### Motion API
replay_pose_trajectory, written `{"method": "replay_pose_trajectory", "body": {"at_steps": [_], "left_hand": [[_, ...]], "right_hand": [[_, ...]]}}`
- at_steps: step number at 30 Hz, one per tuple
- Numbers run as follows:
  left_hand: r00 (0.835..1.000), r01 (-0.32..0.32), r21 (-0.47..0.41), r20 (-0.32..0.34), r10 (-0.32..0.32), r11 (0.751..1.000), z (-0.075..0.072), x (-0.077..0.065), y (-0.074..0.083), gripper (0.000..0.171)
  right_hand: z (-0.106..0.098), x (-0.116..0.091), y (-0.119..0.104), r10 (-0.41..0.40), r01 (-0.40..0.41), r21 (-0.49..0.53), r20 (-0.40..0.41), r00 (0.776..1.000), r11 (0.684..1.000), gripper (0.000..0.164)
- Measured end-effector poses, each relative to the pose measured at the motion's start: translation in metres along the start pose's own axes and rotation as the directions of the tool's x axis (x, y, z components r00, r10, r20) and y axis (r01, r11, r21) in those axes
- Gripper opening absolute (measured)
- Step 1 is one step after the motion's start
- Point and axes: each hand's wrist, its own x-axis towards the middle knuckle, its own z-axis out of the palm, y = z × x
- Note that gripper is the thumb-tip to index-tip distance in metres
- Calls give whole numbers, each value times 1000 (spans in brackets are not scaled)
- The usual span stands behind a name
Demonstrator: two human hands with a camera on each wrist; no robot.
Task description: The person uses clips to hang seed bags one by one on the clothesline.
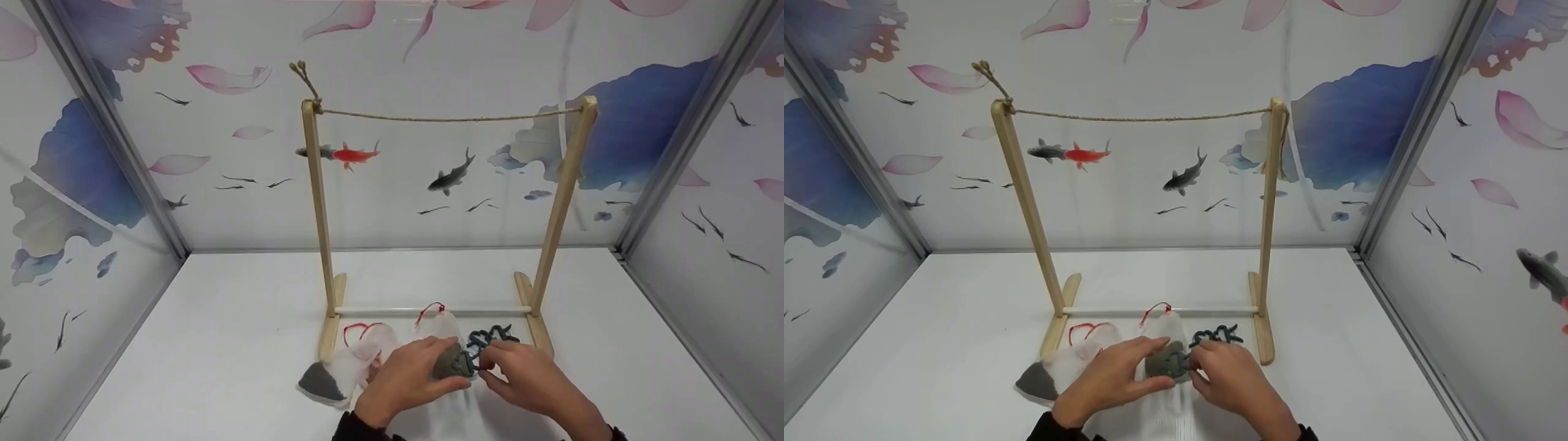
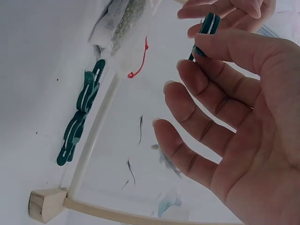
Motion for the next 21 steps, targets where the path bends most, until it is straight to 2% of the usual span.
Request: {"method": "replay_pose_trajectory", "body": {"at_steps": [7, 17, 21], "left_hand": [[999, -31, 20, -18, 31, 999, 1, 0, -3, 59], [989, -112, 69, -87, 118, 991, 6, 1, -5, 52], [989, -109, 70, -94, 115, 992, 7, 1, -6, 49]], "right_hand": [[5, 1, -8, -29, 27, -22, -68, 997, 999, 13], [8, 1, -9, -11, 11, -5, -36, 999, 1000, 13], [10, 1, -9, -16, 16, 3, -45, 999, 1000, 13]]}}
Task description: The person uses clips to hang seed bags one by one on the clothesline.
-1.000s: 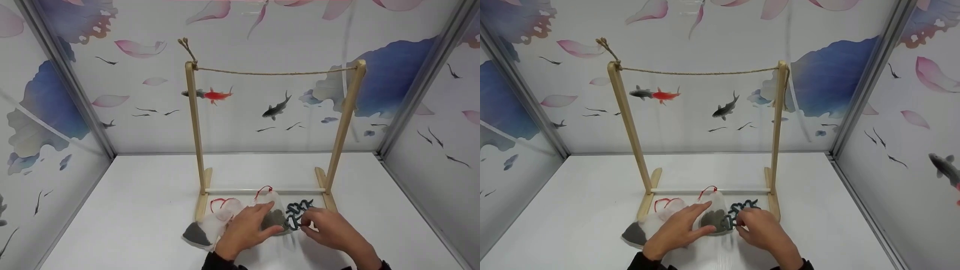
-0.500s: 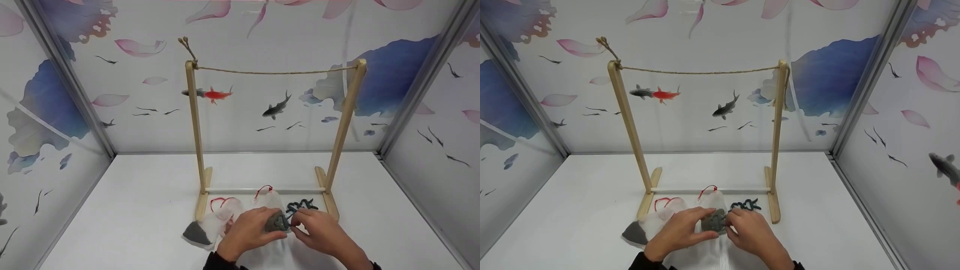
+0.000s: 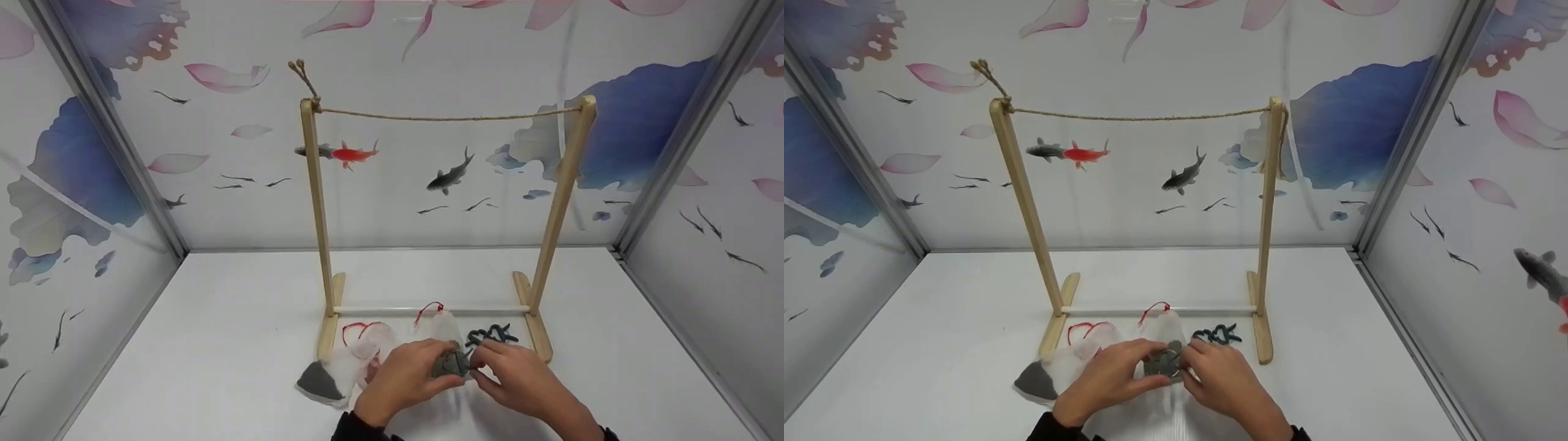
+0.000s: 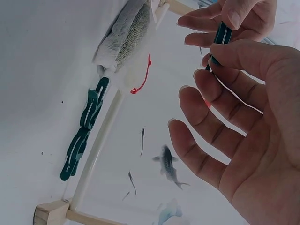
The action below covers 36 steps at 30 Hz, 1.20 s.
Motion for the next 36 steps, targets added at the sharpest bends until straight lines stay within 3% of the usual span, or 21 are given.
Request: {"method": "replay_pose_trajectory", "body": {"at_steps": [8, 15, 19, 26, 36], "left_hand": [[999, 54, -39, 11, -53, 998, -1, -1, -2, 46], [991, 134, -69, 13, -134, 989, -10, -3, -7, 50], [991, 133, -89, 21, -131, 987, -12, -2, -6, 51], [998, 58, -125, 16, -57, 991, -9, 2, -2, 49], [995, 92, -182, 51, -84, 979, -8, 1, -3, 50]], "right_hand": [[1, 1, 7, -25, 24, -17, -83, 996, 1000, 20], [-6, 0, 16, 25, -26, -13, -98, 995, 1000, 57], [-8, -1, 18, 32, -32, 2, -89, 996, 999, 68], [-9, 0, 19, -36, 40, 29, -118, 992, 999, 61], [-6, -1, 21, -11, 18, 65, -101, 995, 998, 52]]}}
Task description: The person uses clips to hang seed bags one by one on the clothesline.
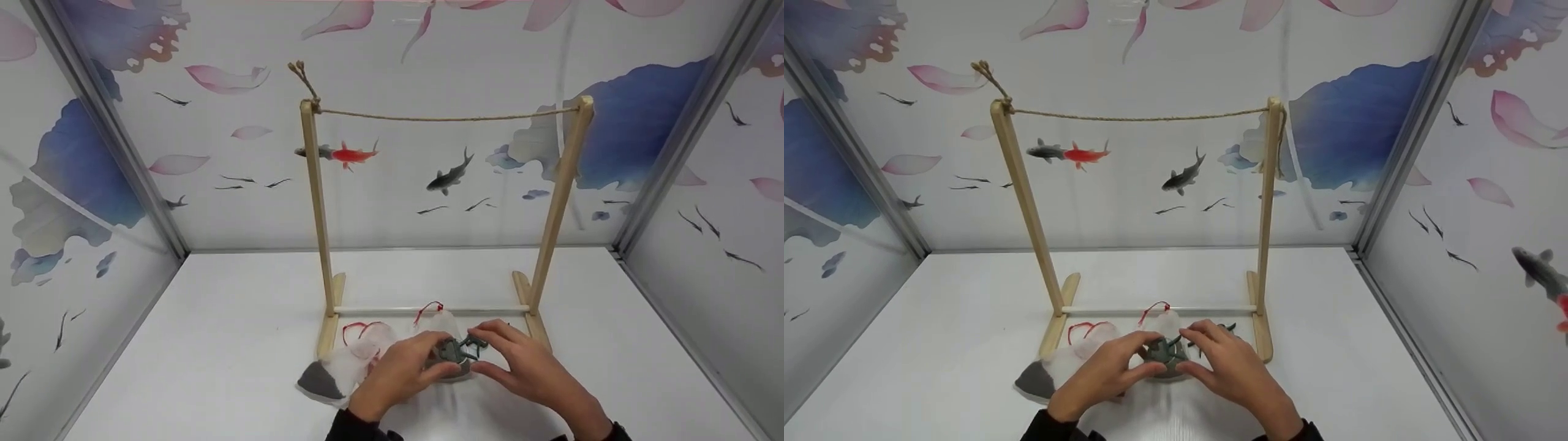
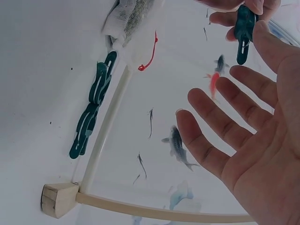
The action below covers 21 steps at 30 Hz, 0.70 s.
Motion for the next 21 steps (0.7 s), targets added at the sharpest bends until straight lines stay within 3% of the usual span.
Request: {"method": "replay_pose_trajectory", "body": {"at_steps": [13, 21], "left_hand": [[1000, -9, -14, 10, 9, 1000, 0, 0, 0, 50], [999, -49, 32, 11, 49, 998, 2, 1, 0, 52]], "right_hand": [[-1, 0, 0, -5, 5, -11, -11, 1000, 1000, 52], [0, 0, 3, -42, 40, -65, -29, 999, 997, 53]]}}
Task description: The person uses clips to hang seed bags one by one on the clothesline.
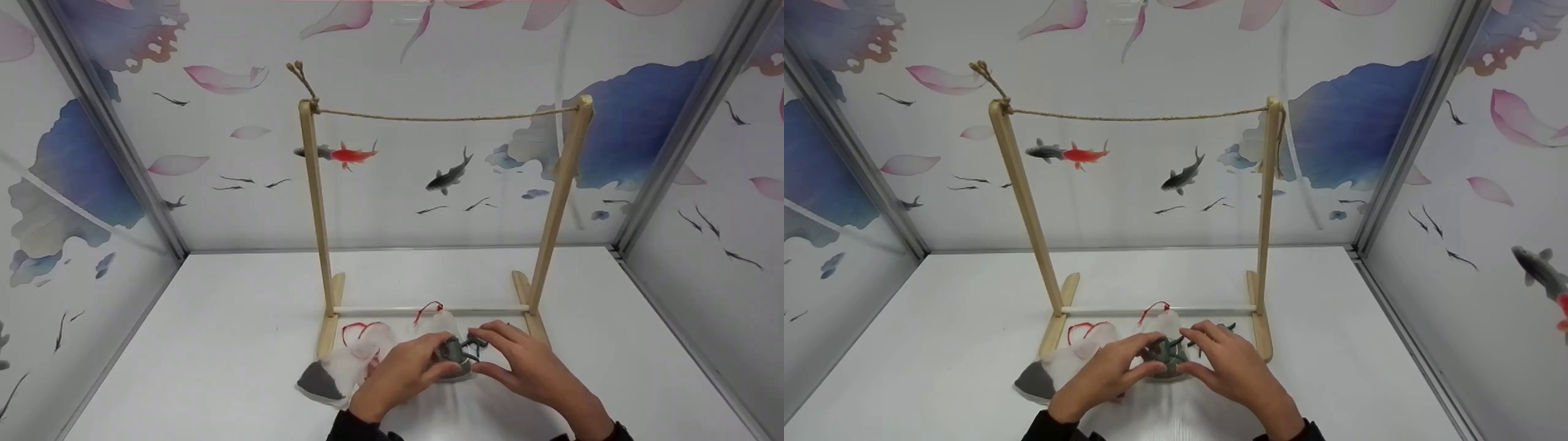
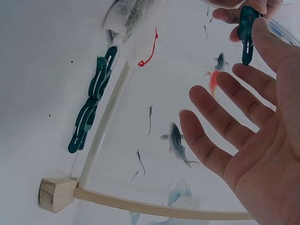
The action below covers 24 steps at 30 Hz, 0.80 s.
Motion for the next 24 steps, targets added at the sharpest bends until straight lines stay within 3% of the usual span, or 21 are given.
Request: {"method": "replay_pose_trajectory", "body": {"at_steps": [24], "left_hand": [[999, -32, -44, -7, 31, 999, 1, 1, 1, 49]], "right_hand": [[-5, 2, -4, 31, -26, 194, -21, 999, 981, 43]]}}
